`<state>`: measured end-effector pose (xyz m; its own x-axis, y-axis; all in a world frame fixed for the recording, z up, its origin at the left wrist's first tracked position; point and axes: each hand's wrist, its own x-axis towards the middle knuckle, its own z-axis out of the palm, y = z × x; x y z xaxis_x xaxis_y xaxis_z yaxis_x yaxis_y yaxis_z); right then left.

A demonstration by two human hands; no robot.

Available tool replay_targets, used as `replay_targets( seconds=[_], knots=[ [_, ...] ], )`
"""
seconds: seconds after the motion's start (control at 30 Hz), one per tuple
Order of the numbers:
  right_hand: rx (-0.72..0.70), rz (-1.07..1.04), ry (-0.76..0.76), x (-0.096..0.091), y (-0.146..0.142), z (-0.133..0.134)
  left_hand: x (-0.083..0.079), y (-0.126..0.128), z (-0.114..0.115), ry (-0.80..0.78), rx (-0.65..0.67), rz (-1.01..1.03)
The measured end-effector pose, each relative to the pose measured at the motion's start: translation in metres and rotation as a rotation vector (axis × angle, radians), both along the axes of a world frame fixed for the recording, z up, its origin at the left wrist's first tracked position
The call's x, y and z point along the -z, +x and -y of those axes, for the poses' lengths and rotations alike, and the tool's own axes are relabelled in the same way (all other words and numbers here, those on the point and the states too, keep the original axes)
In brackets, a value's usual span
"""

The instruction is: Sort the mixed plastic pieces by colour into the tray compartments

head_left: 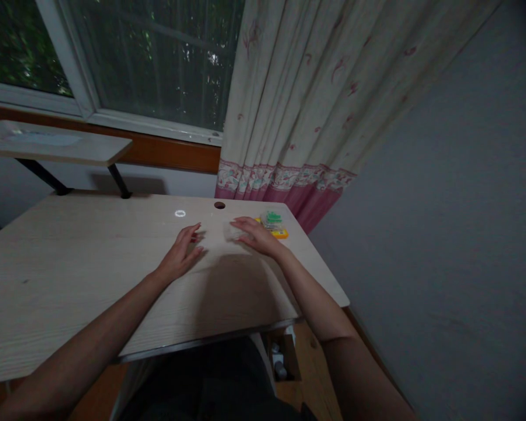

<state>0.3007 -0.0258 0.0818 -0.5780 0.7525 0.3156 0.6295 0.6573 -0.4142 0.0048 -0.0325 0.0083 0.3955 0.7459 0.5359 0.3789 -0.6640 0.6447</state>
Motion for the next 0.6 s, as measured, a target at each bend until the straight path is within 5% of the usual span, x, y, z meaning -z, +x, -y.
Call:
replay_targets(
  seconds=[0.13, 0.23, 0.47, 0.6],
  knots=[
    [0.264, -0.066, 0.04, -0.039, 0.074, -0.011, 0.009, -0.003, -0.008, -0.001, -0.043, 0.031],
    [0.305, -0.11, 0.069, -0.052, 0.112, -0.02, 0.015, -0.003, -0.012, -0.002, -0.059, 0.04],
    [0.339, -0.129, -0.058, -0.018, 0.133, -0.044, 0.013, -0.004, -0.009, 0.008, -0.059, 0.022],
    [0.44, -0.226, 0.046, -0.004, 0.144, -0.045, 0.012, -0.005, -0.01, 0.011, -0.07, 0.009]
  ],
)
